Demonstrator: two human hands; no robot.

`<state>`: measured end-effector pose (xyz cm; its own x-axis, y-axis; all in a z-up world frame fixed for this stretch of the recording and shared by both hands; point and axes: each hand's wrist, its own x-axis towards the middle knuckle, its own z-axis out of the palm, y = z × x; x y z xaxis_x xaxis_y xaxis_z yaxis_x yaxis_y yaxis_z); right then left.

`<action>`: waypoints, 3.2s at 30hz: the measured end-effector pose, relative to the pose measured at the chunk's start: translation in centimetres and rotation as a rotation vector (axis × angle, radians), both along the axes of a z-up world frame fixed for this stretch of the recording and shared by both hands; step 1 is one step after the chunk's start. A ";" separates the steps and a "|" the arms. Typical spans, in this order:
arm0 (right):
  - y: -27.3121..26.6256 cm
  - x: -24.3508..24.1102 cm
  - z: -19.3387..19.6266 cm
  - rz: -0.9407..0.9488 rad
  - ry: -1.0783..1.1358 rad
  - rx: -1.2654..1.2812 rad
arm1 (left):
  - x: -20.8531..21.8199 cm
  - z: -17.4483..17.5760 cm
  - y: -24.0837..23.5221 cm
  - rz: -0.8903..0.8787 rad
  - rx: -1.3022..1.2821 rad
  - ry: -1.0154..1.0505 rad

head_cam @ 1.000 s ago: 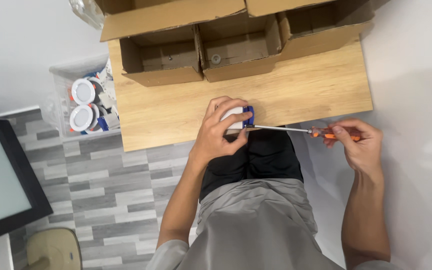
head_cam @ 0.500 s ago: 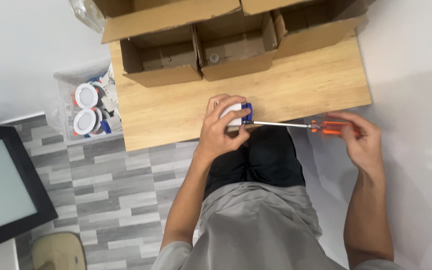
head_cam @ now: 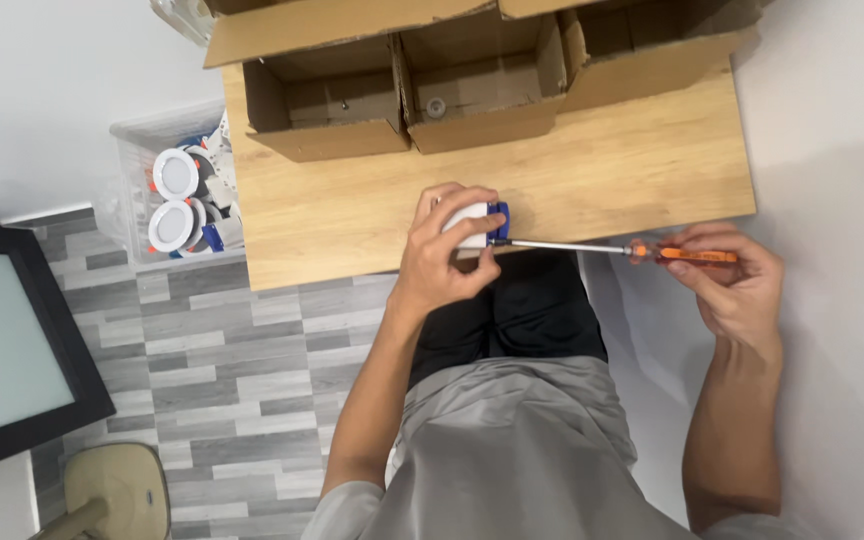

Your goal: The person unscrews and removes the internal blue component from a white electrical housing unit using a screwdriver, then takes a second component from a bin and begins unscrewing it.

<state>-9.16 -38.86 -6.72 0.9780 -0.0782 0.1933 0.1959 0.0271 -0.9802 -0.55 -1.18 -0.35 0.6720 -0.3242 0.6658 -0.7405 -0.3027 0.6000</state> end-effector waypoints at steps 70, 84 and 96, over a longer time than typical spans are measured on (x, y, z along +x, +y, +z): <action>-1.6 -0.8 1.3 -0.021 -0.192 -0.074 | 1.8 1.6 1.9 0.076 0.042 -0.156; -2.0 -0.2 -1.5 -0.146 -0.127 0.011 | 8.8 7.8 10.2 0.506 0.219 -0.320; -2.2 -0.2 -0.8 -0.137 0.010 0.124 | 3.9 4.0 3.0 -0.075 0.473 0.097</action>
<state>-9.34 -41.04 -7.53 0.9583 -0.2337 0.1645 0.1967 0.1214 -0.9729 3.31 1.84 3.68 0.6867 -0.6260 0.3695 -0.7184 -0.5068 0.4765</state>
